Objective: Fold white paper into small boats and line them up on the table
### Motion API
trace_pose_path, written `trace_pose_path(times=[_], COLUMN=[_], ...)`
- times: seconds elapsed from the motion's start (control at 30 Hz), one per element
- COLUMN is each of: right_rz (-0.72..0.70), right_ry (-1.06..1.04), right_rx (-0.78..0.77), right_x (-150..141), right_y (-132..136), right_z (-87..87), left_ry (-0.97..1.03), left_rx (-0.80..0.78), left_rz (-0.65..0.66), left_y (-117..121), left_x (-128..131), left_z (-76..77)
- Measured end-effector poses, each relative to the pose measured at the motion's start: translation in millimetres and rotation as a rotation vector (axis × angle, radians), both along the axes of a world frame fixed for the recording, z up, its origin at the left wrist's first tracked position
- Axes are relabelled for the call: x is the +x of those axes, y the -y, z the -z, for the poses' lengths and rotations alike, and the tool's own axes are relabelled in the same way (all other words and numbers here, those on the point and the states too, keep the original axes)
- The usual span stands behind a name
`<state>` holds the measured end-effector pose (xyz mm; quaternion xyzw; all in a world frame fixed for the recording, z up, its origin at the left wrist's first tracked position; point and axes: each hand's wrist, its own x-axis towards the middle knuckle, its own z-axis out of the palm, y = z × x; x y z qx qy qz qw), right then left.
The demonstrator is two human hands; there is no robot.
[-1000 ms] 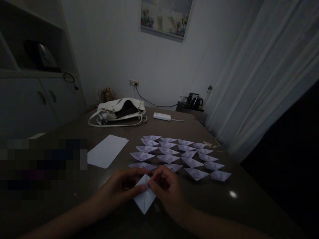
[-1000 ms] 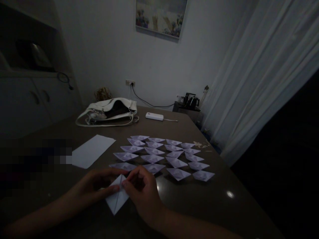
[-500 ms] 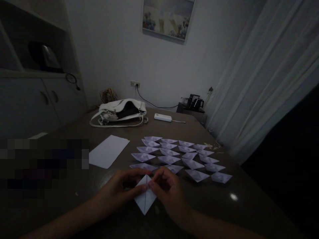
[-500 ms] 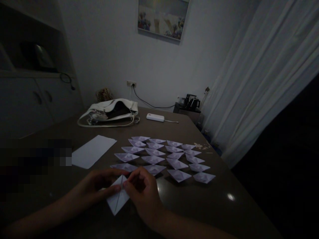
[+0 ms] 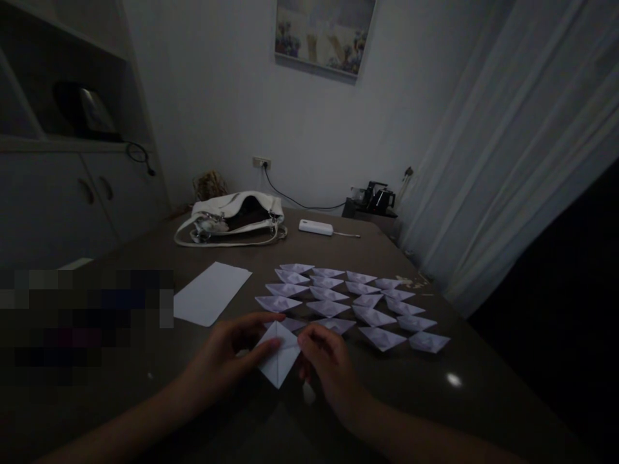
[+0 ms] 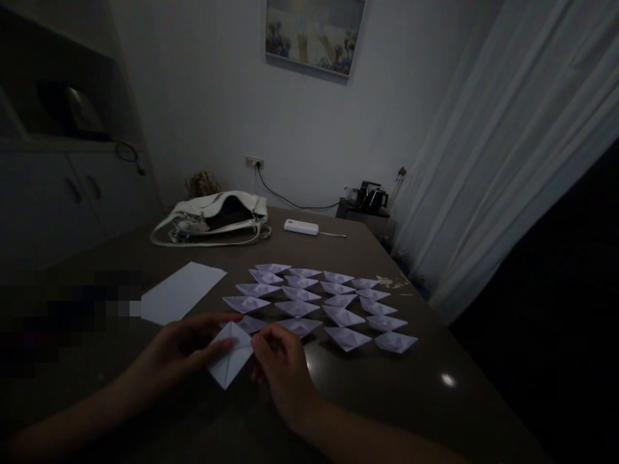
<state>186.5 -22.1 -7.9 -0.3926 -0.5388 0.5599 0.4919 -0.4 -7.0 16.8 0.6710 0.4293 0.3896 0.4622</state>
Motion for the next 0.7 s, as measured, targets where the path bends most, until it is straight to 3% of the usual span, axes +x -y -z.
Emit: trace_pose_path(times=[0.7], right_rz=[0.017], right_ry=[-0.032], right_rx=[-0.022], right_x=[-0.6], right_y=[0.8], right_z=[-0.9], left_ry=[0.095], left_rx=[-0.099], left_rz=[0.004], left_y=[-0.7], left_x=[0.6], left_z=[2.8])
